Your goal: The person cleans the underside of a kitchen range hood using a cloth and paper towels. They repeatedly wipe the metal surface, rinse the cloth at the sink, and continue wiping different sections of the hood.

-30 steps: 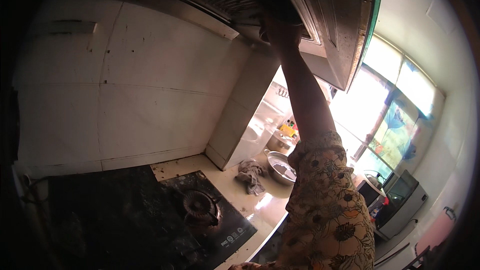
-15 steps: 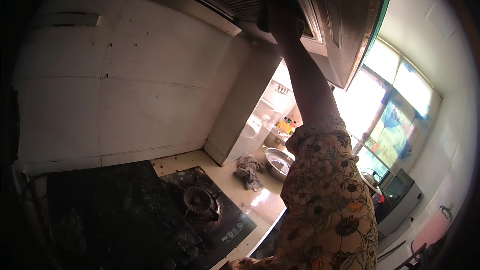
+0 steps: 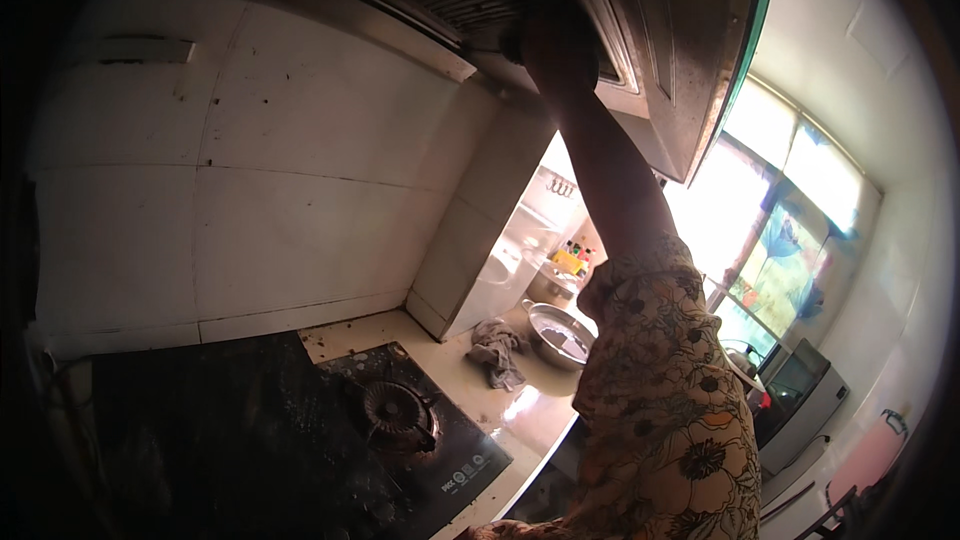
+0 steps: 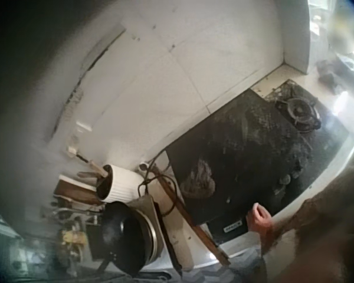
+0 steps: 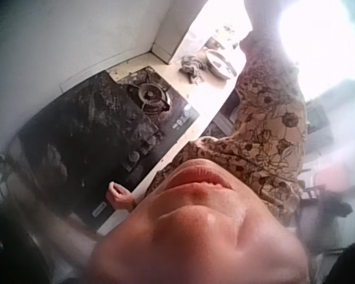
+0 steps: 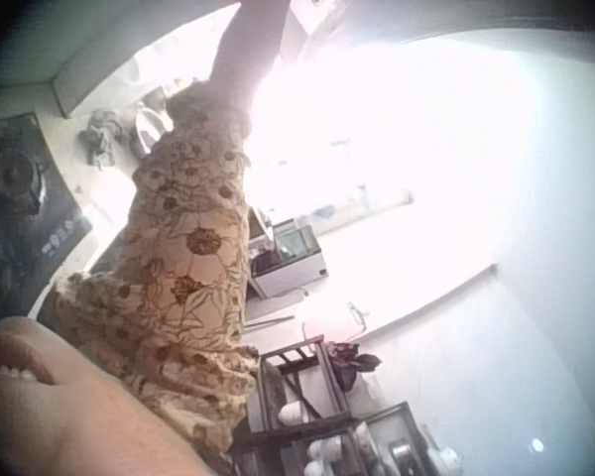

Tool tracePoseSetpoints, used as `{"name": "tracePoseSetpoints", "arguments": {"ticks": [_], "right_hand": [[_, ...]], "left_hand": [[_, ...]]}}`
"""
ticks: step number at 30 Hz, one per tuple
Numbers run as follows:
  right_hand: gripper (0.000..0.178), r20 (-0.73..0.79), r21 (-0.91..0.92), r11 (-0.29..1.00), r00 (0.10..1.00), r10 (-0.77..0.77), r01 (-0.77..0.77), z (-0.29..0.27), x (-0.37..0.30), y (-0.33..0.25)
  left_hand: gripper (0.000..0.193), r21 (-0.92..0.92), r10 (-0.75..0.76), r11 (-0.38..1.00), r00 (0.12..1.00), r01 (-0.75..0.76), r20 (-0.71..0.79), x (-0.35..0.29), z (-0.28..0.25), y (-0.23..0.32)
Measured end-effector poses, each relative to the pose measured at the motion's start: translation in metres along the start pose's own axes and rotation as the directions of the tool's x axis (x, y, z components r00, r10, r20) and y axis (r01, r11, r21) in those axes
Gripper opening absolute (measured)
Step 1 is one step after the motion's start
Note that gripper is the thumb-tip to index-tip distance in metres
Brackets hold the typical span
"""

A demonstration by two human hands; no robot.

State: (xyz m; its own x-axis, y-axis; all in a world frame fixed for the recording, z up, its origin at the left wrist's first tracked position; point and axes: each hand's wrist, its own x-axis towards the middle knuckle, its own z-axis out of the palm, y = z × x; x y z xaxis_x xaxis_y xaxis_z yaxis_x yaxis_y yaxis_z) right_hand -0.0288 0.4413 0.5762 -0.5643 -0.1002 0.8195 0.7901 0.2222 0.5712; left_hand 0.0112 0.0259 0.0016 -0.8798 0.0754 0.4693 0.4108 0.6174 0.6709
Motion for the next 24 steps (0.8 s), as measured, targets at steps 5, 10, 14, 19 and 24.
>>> {"name": "tracePoseSetpoints", "arguments": {"ticks": [5,10,14,19,24], "right_hand": [[0.027,-0.052,-0.167,0.986,0.999,-0.004,-0.005,0.063,-0.031,0.037],[0.025,-0.342,-0.081,0.98,0.919,-0.196,0.179,0.048,-0.008,0.015],[0.016,-0.548,-0.208,0.887,0.703,-0.455,0.412,0.042,0.012,0.014],[0.012,-0.292,0.618,0.723,0.944,-0.153,0.308,0.041,-0.022,0.013],[0.008,-0.256,0.398,0.863,0.941,-0.222,0.312,0.044,-0.039,0.029]], "left_hand": [[0.01,0.006,-0.038,0.999,0.999,0.038,0.032,0.005,0.0,0.009],[0.011,-0.008,0.012,1.0,0.997,-0.012,0.078,0.01,-0.01,0.011],[0.01,0.022,0.002,1.0,1.0,-0.001,-0.018,0.003,0.003,0.002],[0.009,0.007,-0.006,1.0,1.0,0.006,0.013,0.003,-0.003,0.005],[0.011,-0.02,-0.002,1.0,1.0,0.003,0.03,0.002,-0.002,0.005]]}}
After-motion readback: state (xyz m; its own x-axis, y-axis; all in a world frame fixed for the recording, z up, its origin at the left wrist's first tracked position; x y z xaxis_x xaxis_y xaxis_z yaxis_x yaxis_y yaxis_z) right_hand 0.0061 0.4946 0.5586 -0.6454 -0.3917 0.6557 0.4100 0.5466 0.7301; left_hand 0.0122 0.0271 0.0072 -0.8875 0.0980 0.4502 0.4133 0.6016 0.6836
